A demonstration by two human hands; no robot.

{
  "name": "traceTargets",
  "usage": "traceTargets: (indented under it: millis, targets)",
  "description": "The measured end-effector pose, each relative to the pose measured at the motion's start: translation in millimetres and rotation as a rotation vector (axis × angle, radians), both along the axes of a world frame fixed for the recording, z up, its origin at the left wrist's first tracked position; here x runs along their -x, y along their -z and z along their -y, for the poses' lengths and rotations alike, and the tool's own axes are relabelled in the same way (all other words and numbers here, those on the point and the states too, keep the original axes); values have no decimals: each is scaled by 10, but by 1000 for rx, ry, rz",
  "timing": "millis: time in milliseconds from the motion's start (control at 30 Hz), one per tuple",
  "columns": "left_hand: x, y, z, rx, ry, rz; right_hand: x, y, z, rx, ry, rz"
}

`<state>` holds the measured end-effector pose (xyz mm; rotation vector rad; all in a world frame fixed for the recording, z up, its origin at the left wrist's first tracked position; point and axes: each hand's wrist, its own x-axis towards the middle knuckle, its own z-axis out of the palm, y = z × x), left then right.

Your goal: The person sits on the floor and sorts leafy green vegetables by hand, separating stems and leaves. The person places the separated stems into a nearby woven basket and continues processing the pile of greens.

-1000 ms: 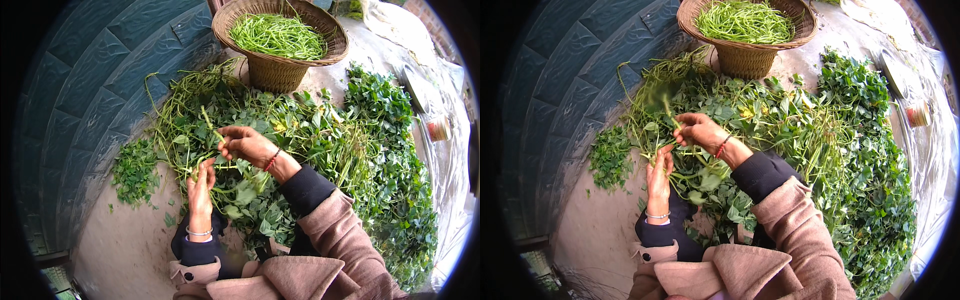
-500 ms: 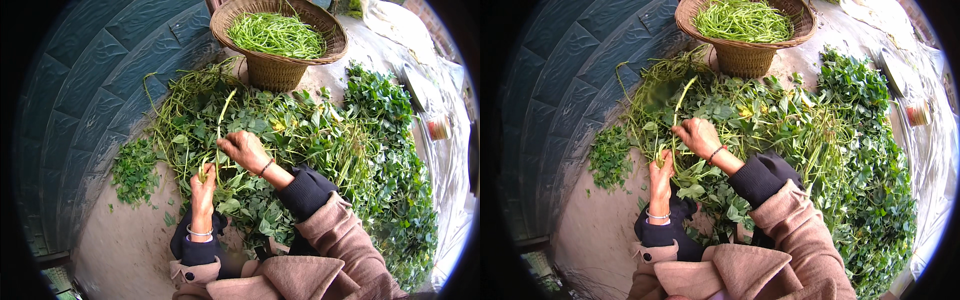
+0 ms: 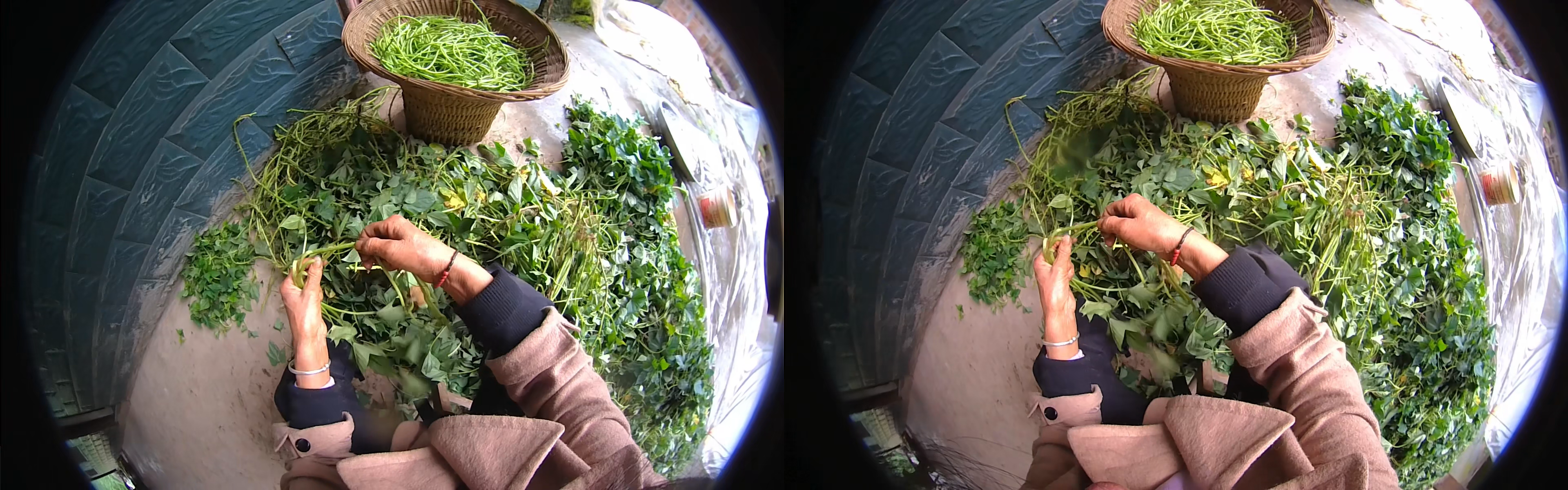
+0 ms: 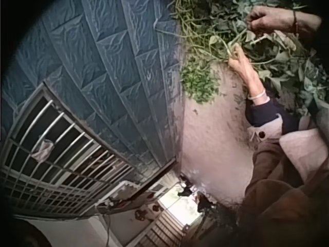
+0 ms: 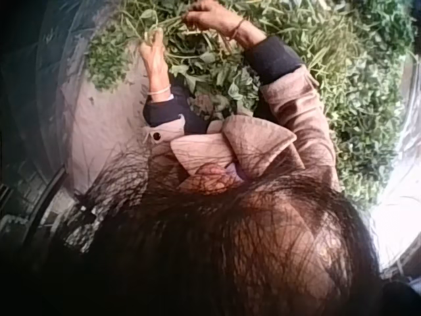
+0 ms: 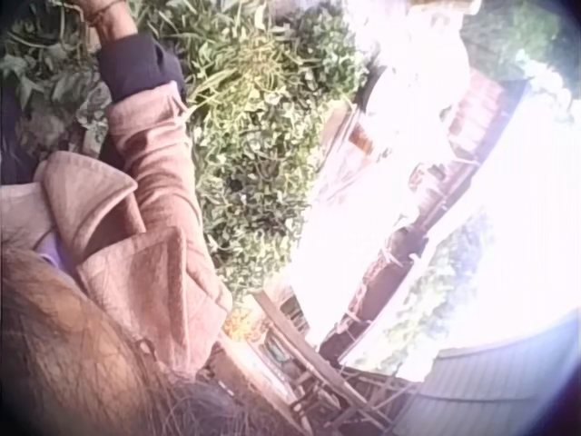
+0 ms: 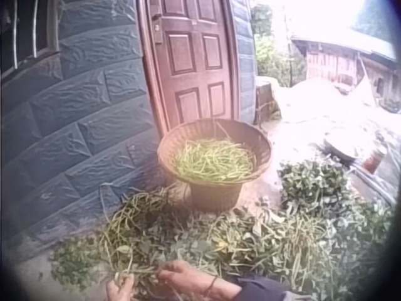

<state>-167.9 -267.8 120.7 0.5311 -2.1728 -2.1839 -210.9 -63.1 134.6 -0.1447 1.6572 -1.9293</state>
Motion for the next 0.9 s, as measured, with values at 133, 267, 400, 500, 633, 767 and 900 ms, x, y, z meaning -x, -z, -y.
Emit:
traceTargets:
  millis: [133,267,400,500,633,767,900]
  targets:
    - [20,79,-13,-8,-47,34,-27,55,75,28,96,-1]
    - [138,374,191,314,-289,45,-21,-80,-24,136,276,60]
    - [64,357,579,-53,-245,91,142,-115,-501,532,548,141]
    - [-39,303,428,-400,-30,160,74,-33,-222,371,463,232]
    - [1,4,-46,-241,155,46,20,69,-106,217,227,151]
    - [-93,-40,-130,-174,250,135,-24,83,89,271,175,155]
    - [-147,-173,-191,-182,415,145,-5,150,87,153,183,33]
